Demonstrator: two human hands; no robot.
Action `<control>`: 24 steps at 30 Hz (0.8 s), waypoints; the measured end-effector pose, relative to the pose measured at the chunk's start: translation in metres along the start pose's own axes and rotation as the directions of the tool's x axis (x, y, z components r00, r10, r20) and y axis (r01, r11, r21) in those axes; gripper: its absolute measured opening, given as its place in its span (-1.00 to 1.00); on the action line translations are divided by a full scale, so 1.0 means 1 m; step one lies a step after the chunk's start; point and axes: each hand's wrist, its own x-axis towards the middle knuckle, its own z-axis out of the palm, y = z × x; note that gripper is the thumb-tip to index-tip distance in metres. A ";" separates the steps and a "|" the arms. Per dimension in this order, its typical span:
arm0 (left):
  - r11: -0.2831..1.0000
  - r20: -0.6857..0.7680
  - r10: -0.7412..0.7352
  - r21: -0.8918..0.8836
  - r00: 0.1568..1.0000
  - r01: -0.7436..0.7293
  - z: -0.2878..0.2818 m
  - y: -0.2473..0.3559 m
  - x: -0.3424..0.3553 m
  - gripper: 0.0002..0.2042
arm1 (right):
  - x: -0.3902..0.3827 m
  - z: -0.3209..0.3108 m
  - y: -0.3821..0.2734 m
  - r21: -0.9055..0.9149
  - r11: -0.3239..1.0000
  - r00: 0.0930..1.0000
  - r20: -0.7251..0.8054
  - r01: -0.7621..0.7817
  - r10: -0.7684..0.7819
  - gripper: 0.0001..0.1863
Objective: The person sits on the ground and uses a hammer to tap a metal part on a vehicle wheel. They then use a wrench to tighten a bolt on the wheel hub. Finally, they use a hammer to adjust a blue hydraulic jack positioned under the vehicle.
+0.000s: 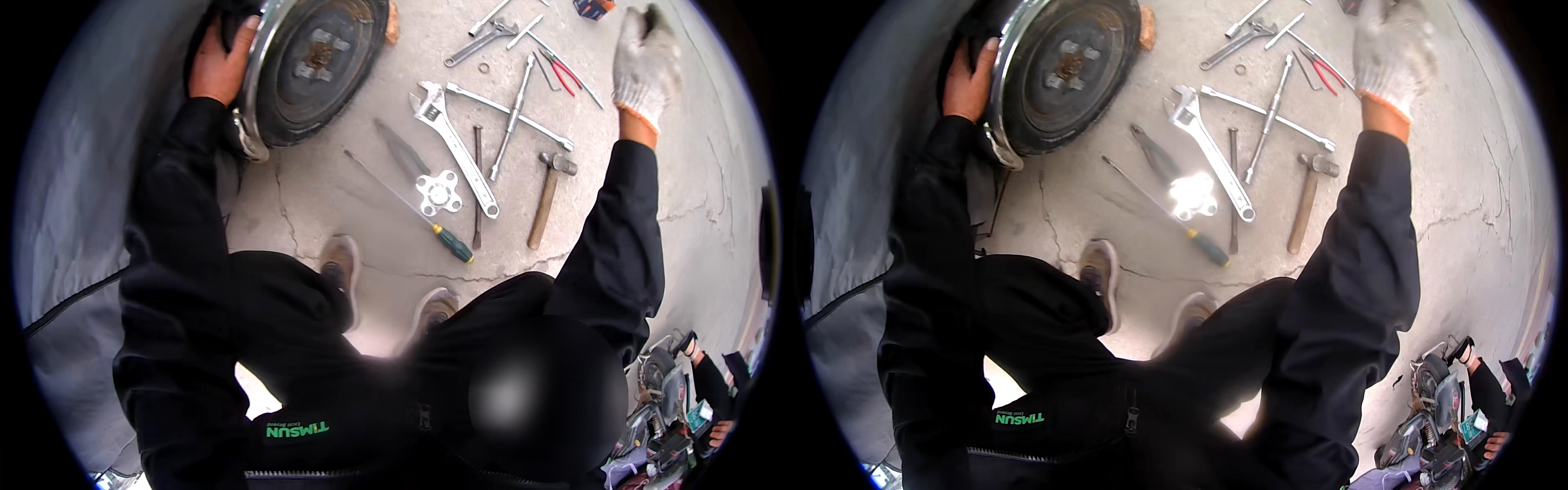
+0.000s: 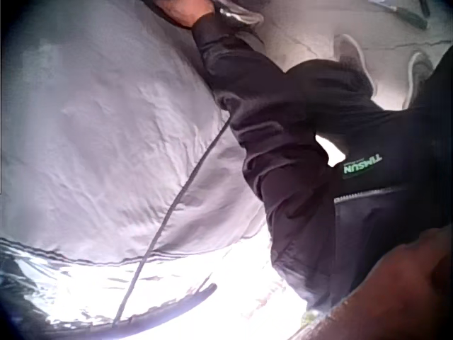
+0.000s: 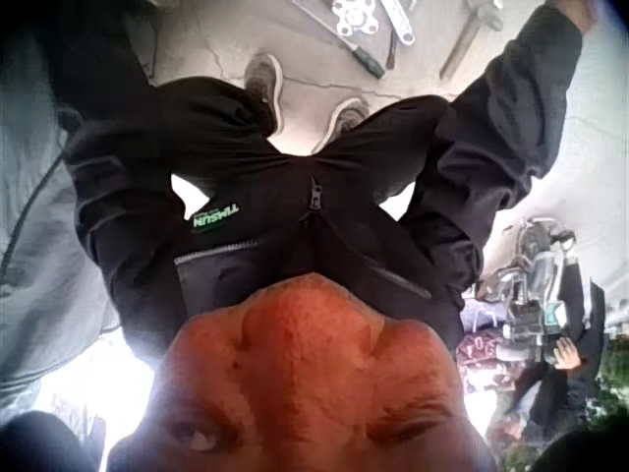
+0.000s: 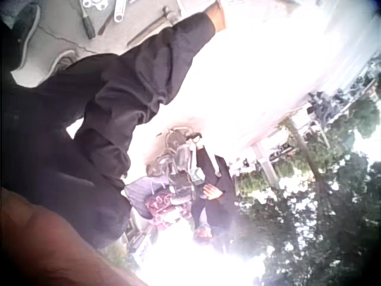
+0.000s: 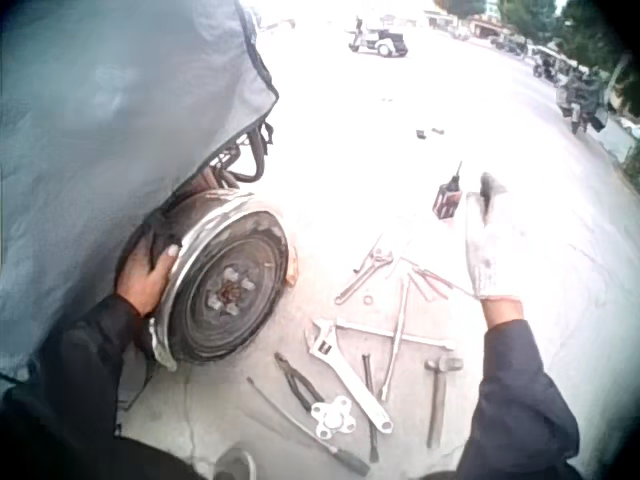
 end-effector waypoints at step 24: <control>0.986 0.145 -0.002 -0.162 0.989 0.025 -0.020 0.052 -0.003 -0.36 | -0.130 0.074 -0.075 0.256 0.484 0.240 0.966 -0.837 -0.096 -0.55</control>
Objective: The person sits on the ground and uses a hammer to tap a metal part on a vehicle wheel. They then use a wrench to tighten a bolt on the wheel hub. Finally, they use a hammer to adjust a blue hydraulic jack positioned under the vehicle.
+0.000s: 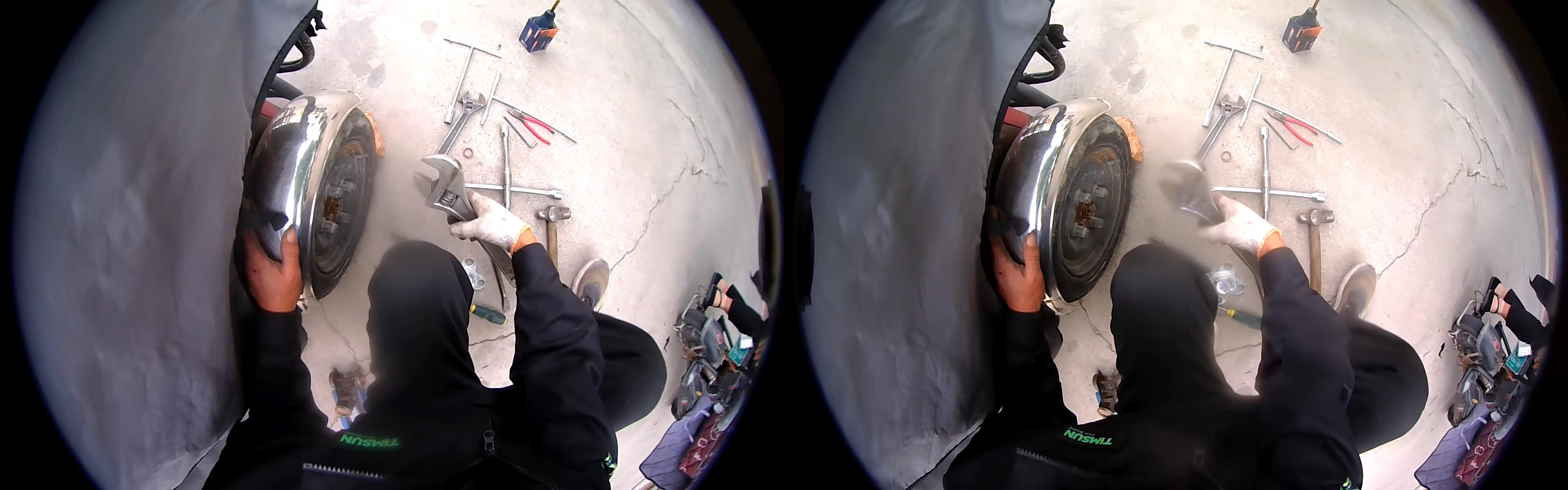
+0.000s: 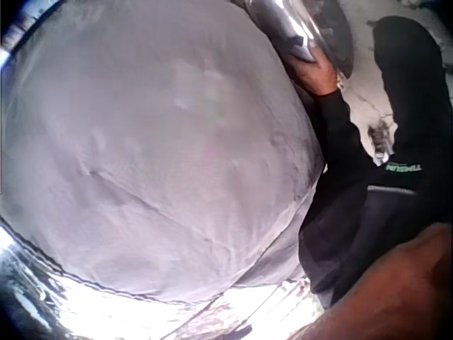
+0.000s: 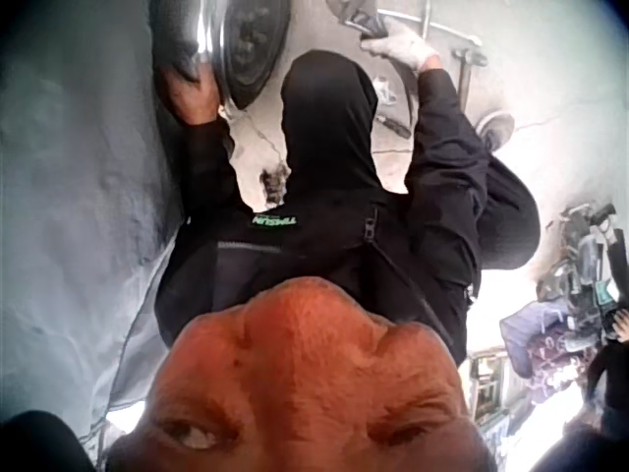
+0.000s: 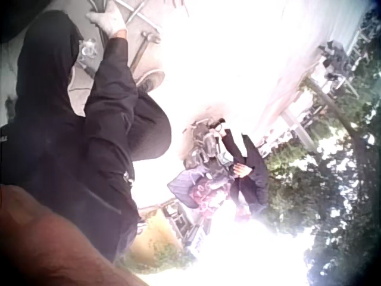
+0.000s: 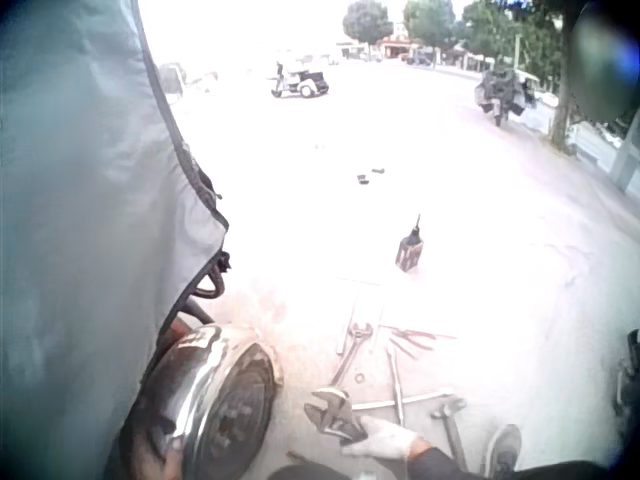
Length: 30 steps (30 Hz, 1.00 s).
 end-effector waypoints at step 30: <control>0.683 0.252 -0.727 0.172 0.639 0.710 0.106 0.108 -0.163 -0.46 | 0.061 0.150 0.010 0.695 0.506 0.808 0.589 -0.510 0.004 -0.62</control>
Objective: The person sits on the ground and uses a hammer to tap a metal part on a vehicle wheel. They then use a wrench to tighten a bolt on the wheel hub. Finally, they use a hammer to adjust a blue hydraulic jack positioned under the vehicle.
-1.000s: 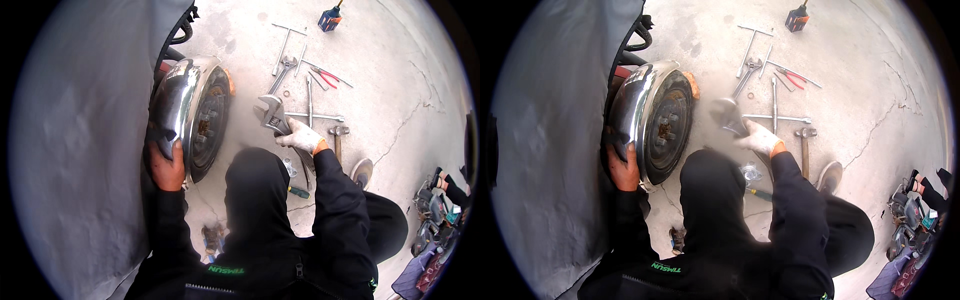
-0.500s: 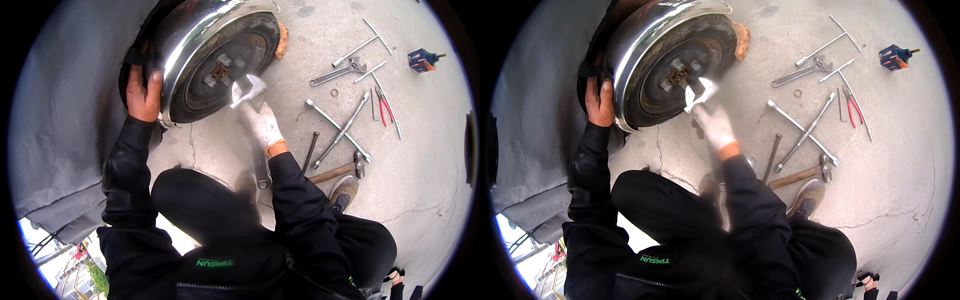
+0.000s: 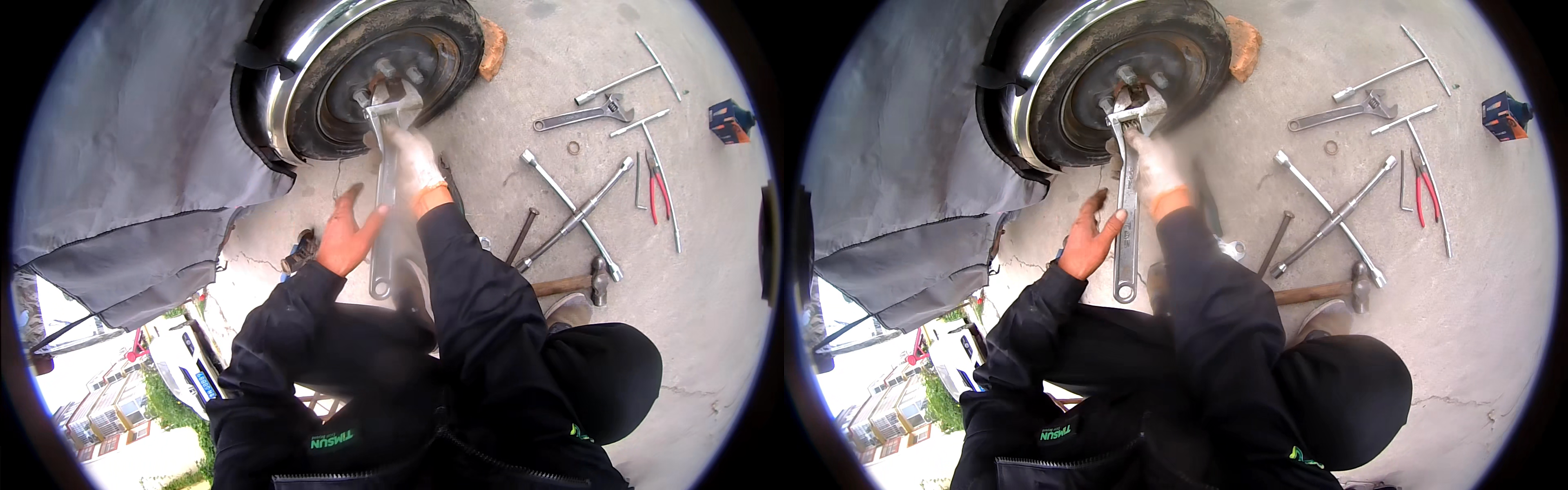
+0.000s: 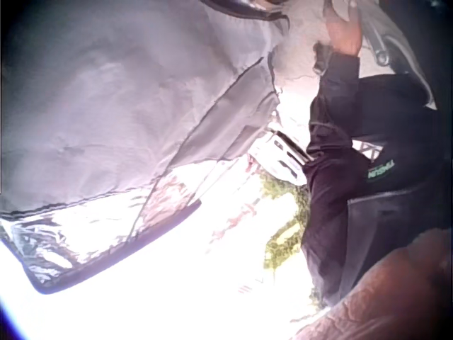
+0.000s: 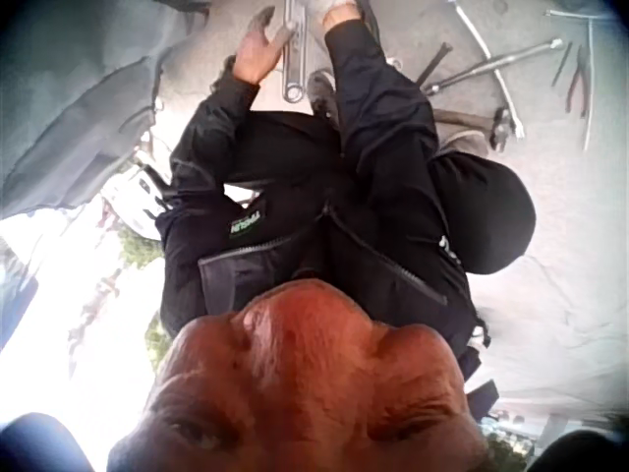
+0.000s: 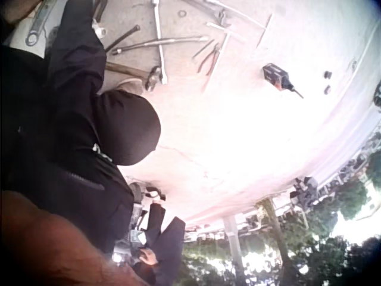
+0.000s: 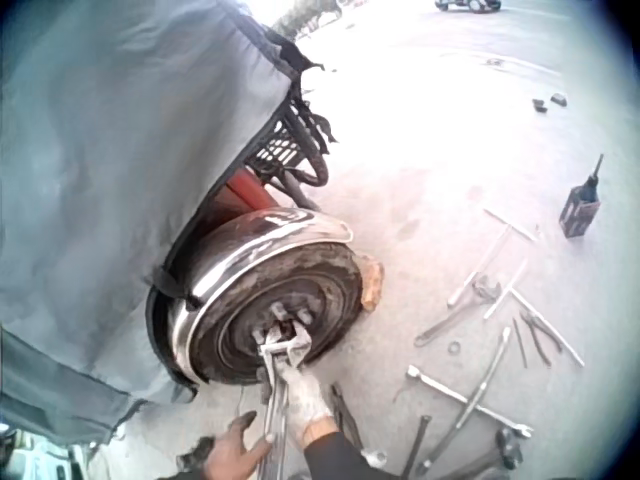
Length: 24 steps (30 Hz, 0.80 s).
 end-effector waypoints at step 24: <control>0.534 0.328 -0.169 -0.762 0.929 0.367 0.054 0.007 -0.012 -0.56 | -0.014 0.013 -0.001 -0.079 0.997 0.999 -0.043 0.011 -0.015 -0.65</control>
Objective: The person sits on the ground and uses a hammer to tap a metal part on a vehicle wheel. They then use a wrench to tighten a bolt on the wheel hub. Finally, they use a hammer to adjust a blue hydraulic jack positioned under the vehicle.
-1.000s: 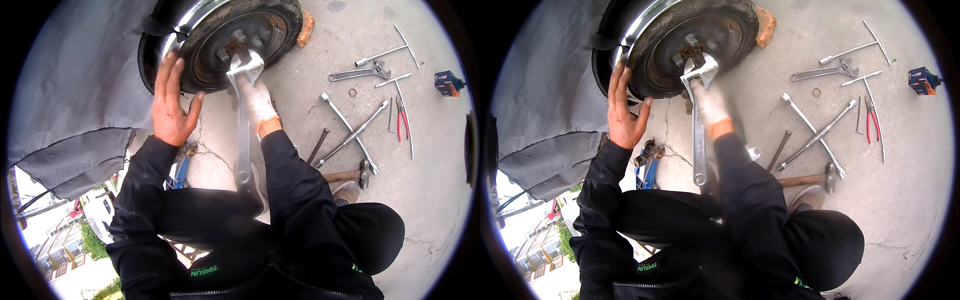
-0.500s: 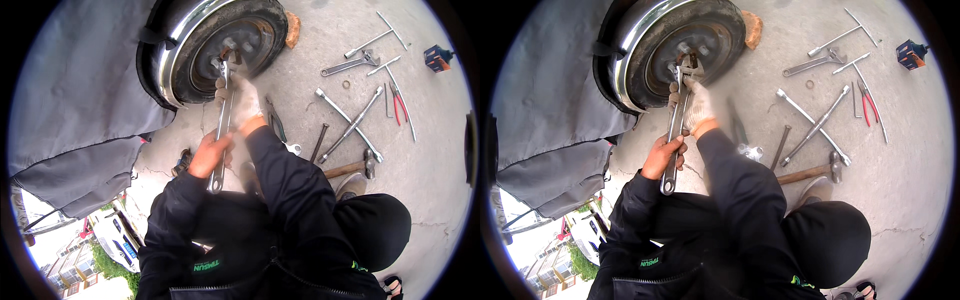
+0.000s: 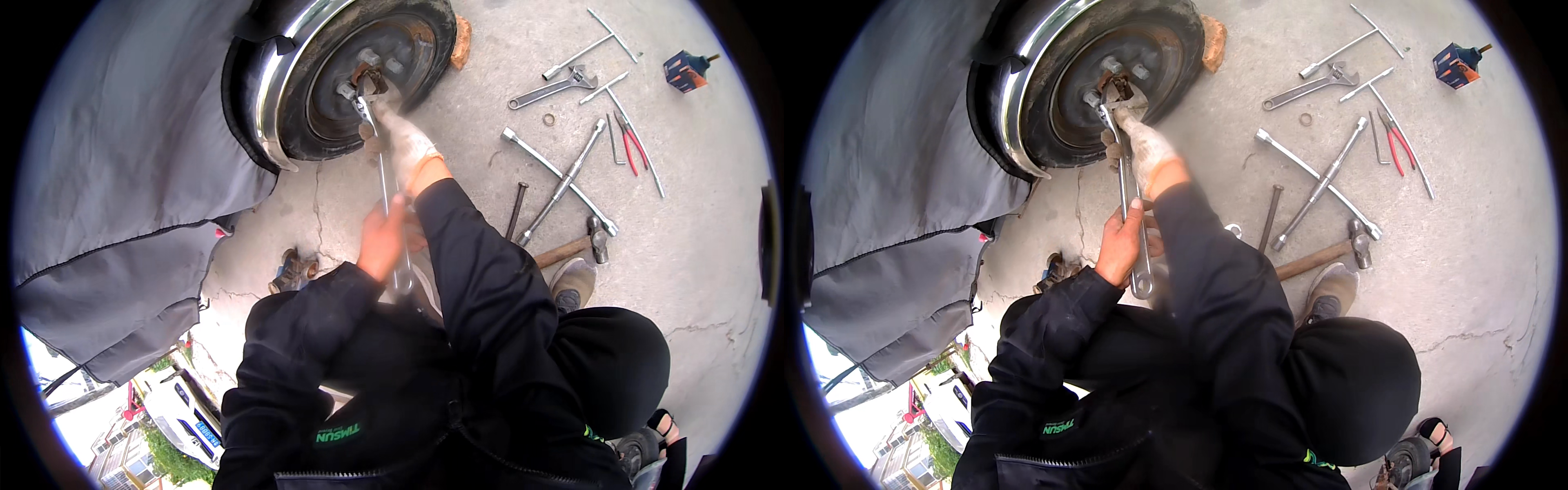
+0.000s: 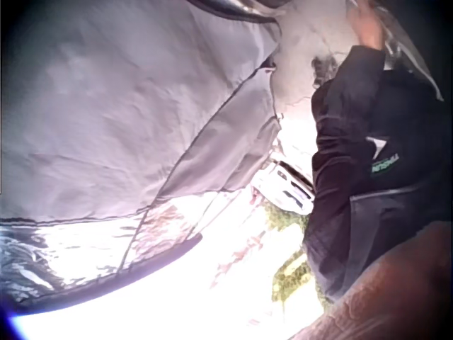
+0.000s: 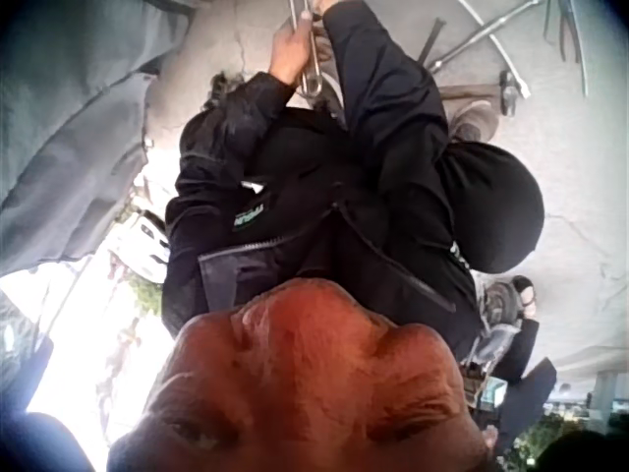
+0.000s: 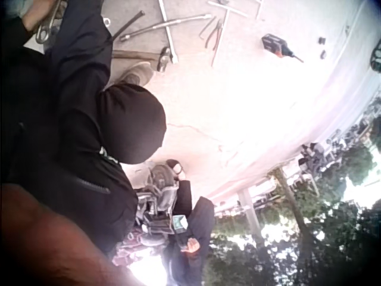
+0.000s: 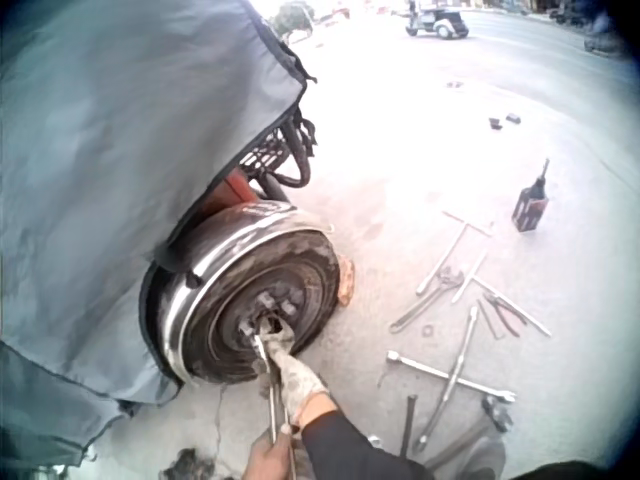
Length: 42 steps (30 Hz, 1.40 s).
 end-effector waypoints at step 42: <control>0.955 -0.199 -0.134 -0.289 0.971 0.072 0.072 -0.041 0.059 -0.38 | 0.016 -0.047 -0.013 -0.536 0.844 0.993 -0.080 0.028 -0.084 -0.51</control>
